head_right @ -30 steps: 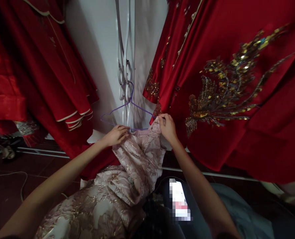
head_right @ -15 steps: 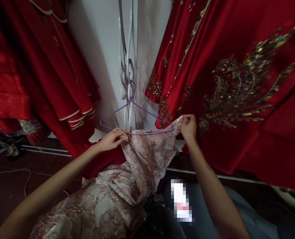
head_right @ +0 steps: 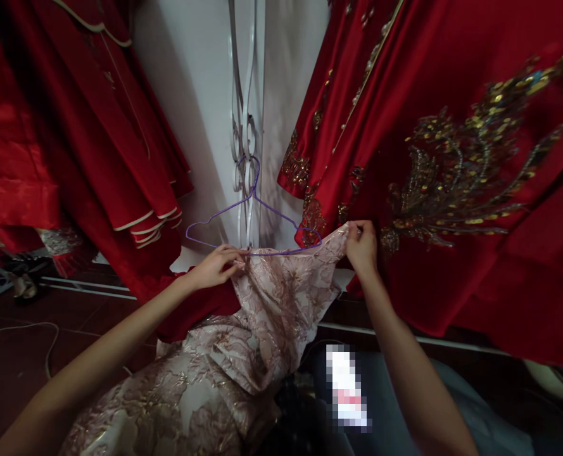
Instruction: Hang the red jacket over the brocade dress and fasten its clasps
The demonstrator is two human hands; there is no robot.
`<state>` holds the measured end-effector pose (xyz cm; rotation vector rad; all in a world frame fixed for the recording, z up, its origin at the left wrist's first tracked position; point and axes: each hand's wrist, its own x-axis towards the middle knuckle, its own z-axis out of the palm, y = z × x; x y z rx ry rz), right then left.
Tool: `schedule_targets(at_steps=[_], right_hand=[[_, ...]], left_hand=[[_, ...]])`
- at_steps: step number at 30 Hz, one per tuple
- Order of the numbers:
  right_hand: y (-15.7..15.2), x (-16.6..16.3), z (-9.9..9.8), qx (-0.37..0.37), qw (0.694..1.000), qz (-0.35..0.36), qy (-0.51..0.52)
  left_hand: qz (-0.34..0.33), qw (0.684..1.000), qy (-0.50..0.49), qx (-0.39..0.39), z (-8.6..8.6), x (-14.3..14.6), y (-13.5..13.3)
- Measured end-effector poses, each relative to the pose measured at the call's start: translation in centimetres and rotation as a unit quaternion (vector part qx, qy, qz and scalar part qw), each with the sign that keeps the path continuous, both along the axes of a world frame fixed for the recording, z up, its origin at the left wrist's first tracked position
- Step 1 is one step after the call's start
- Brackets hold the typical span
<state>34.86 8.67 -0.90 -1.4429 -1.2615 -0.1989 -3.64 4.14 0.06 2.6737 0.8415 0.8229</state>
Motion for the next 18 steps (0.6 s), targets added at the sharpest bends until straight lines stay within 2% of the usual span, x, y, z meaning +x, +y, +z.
schedule_targets(at_steps=[4,9,11,14,16,18], right_hand=[[-0.1,-1.2,1.2,0.002,1.000,0.010,-0.029],[-1.1,-6.4,4.9,0.010,0.990,0.065,-0.123],[-1.5,-8.4,5.7,0.000,0.987,0.074,-0.140],[-1.8,-9.6,5.5,-0.015,0.987,0.074,-0.141],[-1.8,-9.3,4.9,-0.023,0.987,0.074,-0.143],[-1.9,-8.7,4.4,-0.023,0.987,0.067,-0.147]], left_hand=[[-0.015,0.999,-0.019,-0.037,0.1,0.4,-0.1],[-0.052,0.988,-0.112,-0.094,-0.6,3.5,-0.2],[-0.047,0.981,-0.153,-0.111,-1.1,4.7,-0.4],[-0.003,0.973,-0.199,-0.121,-1.9,4.7,-0.6],[0.052,0.962,-0.237,-0.121,-2.5,3.1,-0.3],[0.133,0.941,-0.289,-0.111,-3.4,0.3,0.6]])
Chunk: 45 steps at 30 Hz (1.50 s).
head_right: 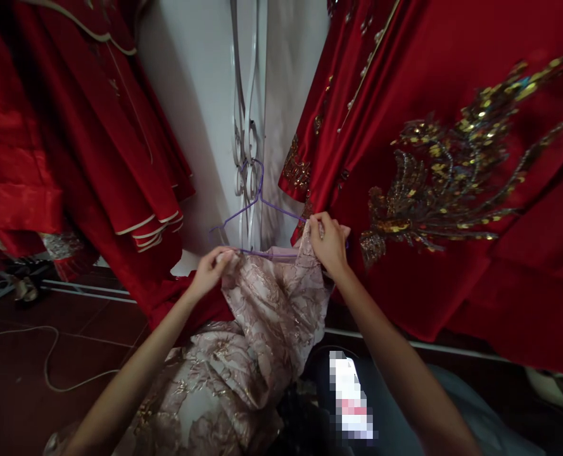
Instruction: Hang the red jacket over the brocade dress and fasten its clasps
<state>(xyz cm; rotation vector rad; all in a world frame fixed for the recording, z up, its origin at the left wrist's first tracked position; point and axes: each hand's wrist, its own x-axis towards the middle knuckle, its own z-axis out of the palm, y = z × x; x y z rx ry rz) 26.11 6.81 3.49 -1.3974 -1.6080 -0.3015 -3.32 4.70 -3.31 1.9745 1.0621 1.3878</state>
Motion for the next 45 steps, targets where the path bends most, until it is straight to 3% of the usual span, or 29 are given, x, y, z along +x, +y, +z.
schedule_targets(at_steps=[4,8,14,22,29,32,36,38,40,42,45], right_hand=[[-0.4,0.5,0.2,0.014,1.000,0.005,0.006],[-0.5,0.3,0.9,0.012,0.999,0.028,0.021],[0.1,0.6,1.1,0.018,0.998,0.047,0.035],[0.1,1.0,1.4,0.009,0.996,0.069,0.052],[0.3,0.2,0.2,-0.009,0.992,0.105,0.066],[0.7,0.2,-0.4,-0.013,0.990,0.116,0.081],[0.9,0.6,-0.5,-0.016,0.989,0.121,0.084],[0.9,0.7,-0.4,-0.014,0.989,0.122,0.083],[0.9,0.7,-0.3,-0.012,0.989,0.123,0.084],[1.0,0.7,-0.3,-0.013,0.989,0.123,0.086],[1.2,0.6,-0.4,-0.018,0.988,0.123,0.091]], left_hand=[[0.164,0.986,-0.019,-0.034,-2.3,-6.5,2.5],[0.190,0.980,0.031,-0.048,-4.3,-10.2,4.4],[0.186,0.982,0.008,-0.016,-5.0,-10.6,5.2],[0.187,0.981,0.005,0.045,-3.0,-10.4,5.5],[0.134,0.984,0.055,0.103,2.6,-6.5,5.4],[0.083,0.991,0.062,0.084,3.8,-6.3,5.3],[0.093,0.995,0.023,-0.035,1.4,-9.7,5.3],[0.042,0.986,0.081,-0.139,-0.8,-12.3,4.7],[-0.032,0.957,0.166,-0.235,-2.6,-14.7,3.8],[-0.073,0.936,0.221,-0.264,-3.8,-16.4,2.8],[-0.049,0.946,0.224,-0.230,-3.8,-16.9,2.4]])
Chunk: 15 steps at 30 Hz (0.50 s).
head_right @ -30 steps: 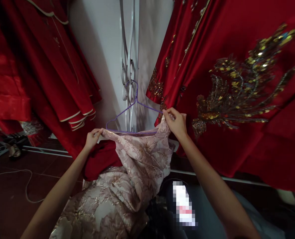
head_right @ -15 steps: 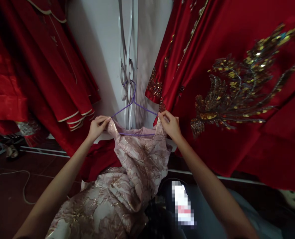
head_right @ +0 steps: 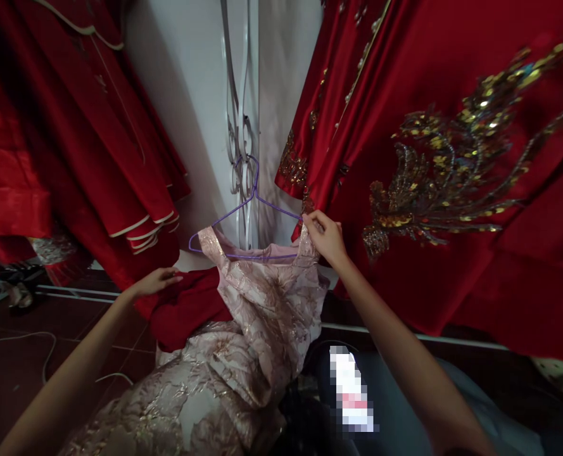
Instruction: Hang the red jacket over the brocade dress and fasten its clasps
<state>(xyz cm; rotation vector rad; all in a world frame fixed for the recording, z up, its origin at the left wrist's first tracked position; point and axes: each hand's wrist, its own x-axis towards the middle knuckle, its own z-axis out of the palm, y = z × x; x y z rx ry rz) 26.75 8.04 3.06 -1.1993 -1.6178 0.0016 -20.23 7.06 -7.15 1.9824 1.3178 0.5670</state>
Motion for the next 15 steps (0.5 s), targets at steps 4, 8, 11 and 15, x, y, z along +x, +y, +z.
schedule_targets(at_steps=[4,8,11,15], right_hand=[[-0.1,-0.1,0.1,-0.005,1.000,0.004,0.006],[-1.0,-0.1,0.9,-0.007,1.000,-0.011,-0.001],[-2.1,-0.5,1.7,-0.026,0.999,-0.019,-0.021],[-4.1,-1.7,1.9,-0.058,0.998,-0.008,-0.035]], left_hand=[[0.115,0.990,0.005,0.087,2.4,2.8,1.7],[0.199,0.963,0.080,0.162,6.8,6.5,4.7],[0.245,0.941,0.088,0.218,10.6,9.1,6.1],[0.236,0.921,0.106,0.290,14.3,14.0,4.8]])
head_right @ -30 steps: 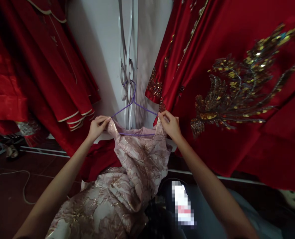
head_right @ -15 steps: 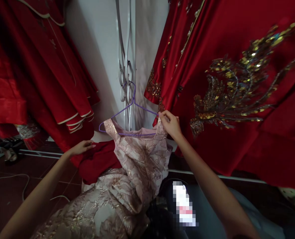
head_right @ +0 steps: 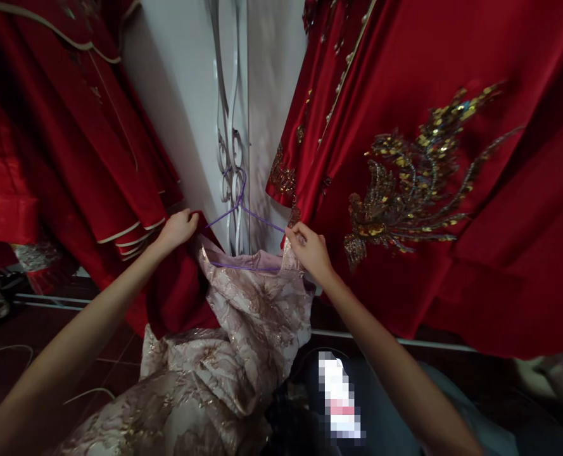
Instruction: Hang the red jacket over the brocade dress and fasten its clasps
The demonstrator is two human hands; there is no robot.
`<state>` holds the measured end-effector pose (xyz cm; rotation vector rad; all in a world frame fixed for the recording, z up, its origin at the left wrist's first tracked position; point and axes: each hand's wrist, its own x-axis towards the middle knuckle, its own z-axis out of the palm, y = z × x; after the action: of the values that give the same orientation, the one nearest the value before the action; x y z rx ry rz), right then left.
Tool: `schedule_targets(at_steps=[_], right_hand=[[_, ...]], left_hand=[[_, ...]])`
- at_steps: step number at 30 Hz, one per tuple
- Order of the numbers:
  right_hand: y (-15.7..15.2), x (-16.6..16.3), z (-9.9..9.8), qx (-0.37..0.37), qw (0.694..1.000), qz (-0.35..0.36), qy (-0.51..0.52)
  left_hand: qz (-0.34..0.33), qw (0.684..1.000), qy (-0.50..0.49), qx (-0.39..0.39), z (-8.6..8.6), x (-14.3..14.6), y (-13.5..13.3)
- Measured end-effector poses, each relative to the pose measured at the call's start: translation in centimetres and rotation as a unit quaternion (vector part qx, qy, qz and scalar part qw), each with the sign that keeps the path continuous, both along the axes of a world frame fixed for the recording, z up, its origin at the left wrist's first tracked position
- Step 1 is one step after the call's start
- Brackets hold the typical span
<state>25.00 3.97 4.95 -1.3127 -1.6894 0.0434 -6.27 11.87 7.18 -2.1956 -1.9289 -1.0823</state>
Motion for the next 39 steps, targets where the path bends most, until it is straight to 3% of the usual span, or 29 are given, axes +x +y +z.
schedule_targets(at_steps=[5,7,9,10,12,15,17,20,22,24,28,30,35,39], right_hand=[[-1.3,0.0,0.1,-0.030,0.999,0.027,-0.002],[-0.3,0.8,1.0,-0.065,0.997,0.042,-0.029],[1.5,1.5,2.1,-0.149,0.985,0.066,-0.062],[2.6,1.6,2.6,-0.211,0.971,0.087,-0.073],[4.9,1.1,3.2,-0.372,0.900,0.199,-0.107],[7.4,-1.5,2.7,-0.493,0.809,0.277,-0.160],[8.4,-3.6,1.9,-0.485,0.798,0.319,-0.165],[9.0,-5.9,0.8,-0.387,0.828,0.385,-0.131],[8.9,-6.6,0.5,-0.359,0.831,0.414,-0.098],[8.6,-6.8,0.5,-0.382,0.809,0.443,-0.061],[7.7,-7.4,0.6,-0.505,0.716,0.482,0.010],[7.6,-7.7,0.5,-0.543,0.687,0.482,0.026],[8.1,-8.0,0.5,-0.578,0.655,0.485,0.026],[7.9,-8.1,1.1,-0.566,0.645,0.513,0.025]], left_hand=[[-0.111,0.989,-0.026,0.096,1.6,4.9,-3.8],[-0.126,0.988,-0.006,0.090,1.9,4.9,-4.5],[-0.143,0.985,0.028,0.088,2.3,3.9,-4.6],[-0.162,0.982,0.045,0.090,2.4,3.2,-4.4],[-0.216,0.969,0.073,0.090,2.7,1.8,-4.1],[-0.292,0.952,0.081,0.036,2.7,0.0,-3.5],[-0.308,0.949,0.071,-0.019,2.4,-1.0,-3.4],[-0.296,0.951,0.067,-0.064,2.0,-1.9,-3.2],[-0.291,0.953,0.059,-0.063,1.9,-2.0,-3.0],[-0.294,0.953,0.038,-0.060,1.9,-1.8,-2.5],[-0.312,0.946,-0.010,-0.085,2.0,-1.3,-1.7],[-0.331,0.936,-0.032,-0.114,2.0,-1.2,-1.7],[-0.348,0.913,-0.128,-0.169,1.6,-1.8,-2.8],[-0.324,0.919,-0.151,-0.169,1.1,-2.1,-2.9]])
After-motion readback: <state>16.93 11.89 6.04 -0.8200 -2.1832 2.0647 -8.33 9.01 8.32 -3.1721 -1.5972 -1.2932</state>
